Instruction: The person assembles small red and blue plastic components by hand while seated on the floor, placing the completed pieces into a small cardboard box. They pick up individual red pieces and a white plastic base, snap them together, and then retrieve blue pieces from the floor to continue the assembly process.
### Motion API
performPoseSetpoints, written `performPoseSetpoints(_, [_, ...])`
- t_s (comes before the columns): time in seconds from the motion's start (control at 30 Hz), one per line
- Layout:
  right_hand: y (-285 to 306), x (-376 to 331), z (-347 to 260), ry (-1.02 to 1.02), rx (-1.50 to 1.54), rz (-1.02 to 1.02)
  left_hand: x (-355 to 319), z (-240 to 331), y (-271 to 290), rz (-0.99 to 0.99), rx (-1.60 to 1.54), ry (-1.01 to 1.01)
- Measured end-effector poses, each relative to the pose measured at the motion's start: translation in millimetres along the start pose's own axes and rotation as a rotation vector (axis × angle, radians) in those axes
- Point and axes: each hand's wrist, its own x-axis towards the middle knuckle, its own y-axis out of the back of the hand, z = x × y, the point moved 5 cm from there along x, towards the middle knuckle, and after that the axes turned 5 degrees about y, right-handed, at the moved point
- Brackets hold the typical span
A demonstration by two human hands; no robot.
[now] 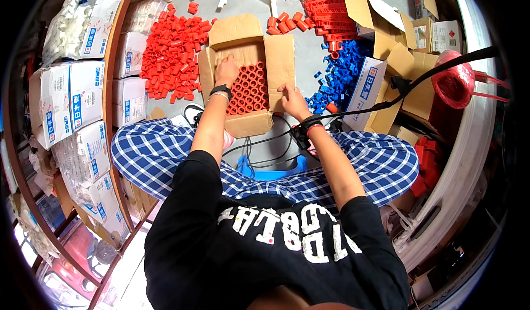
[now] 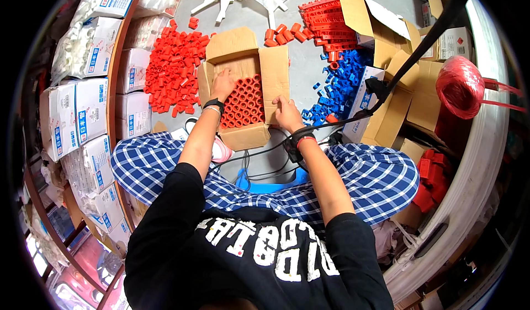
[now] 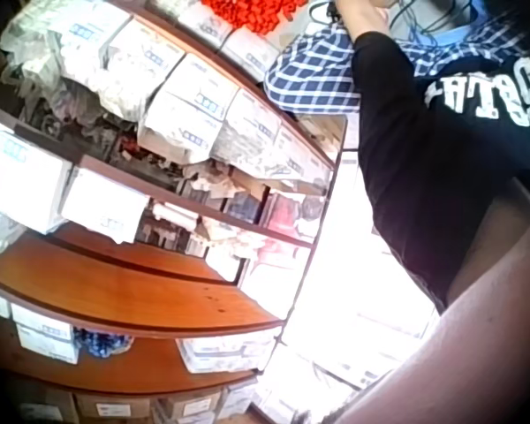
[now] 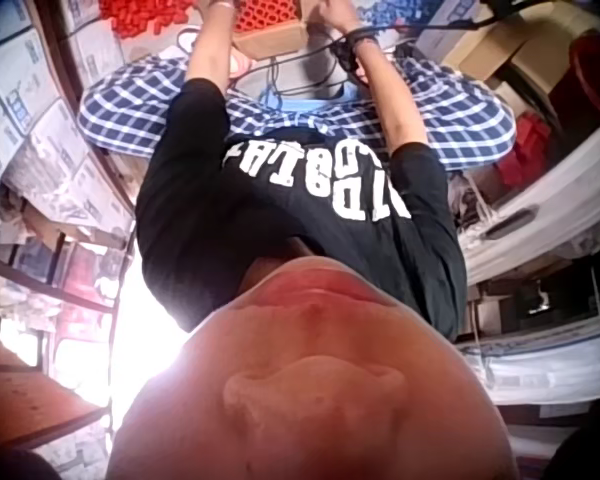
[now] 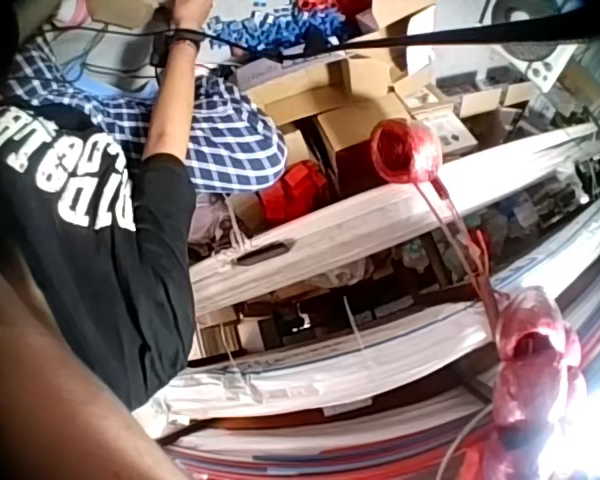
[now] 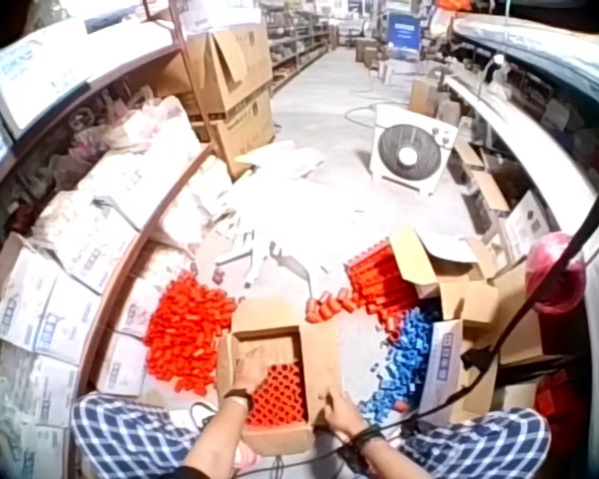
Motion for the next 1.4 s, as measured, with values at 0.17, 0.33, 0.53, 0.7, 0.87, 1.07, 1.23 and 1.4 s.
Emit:
performPoseSetpoints(0.17, [1.5,-1.6,12.4,-0.015,0.002,-0.010,-8.1,-4.9,0.9,-0.068,0.165,0.059])
performPoseSetpoints(0.33, [2.9,-2.8,5.0,0.018,-0.007,0.003,-10.0,-1.1,0.2,0.005,0.359,-0.010])
performPoseSetpoints(0.53, [28.9,-12.1,-19.0,0.148,0.051,0.489,-10.5,-7.7,11.4,0.129,0.268,0.025])
performPoseSetpoints(0.7, [40.7,-1.8,-25.4,0.073,0.205,0.426,-19.8,6.0,27.2,0.253,0.048,0.026])
performPoseSetpoints(0.87, [33.6,10.2,-49.3,0.301,0.028,0.269,-22.8,64.3,49.7,0.199,-0.757,0.146])
performPoseSetpoints(1.07, [20.6,50.4,-13.0,0.320,-0.199,0.120,-25.4,118.9,49.6,0.013,-0.763,-0.053])
performPoseSetpoints(1.23, [107.8,96.9,82.7,-0.016,-0.286,0.619,-46.7,96.9,13.6,-0.119,-0.474,0.026])
performPoseSetpoints(1.4, [156.1,132.5,127.1,-0.087,-0.450,0.834,-42.2,94.7,11.7,-0.107,-0.516,0.015])
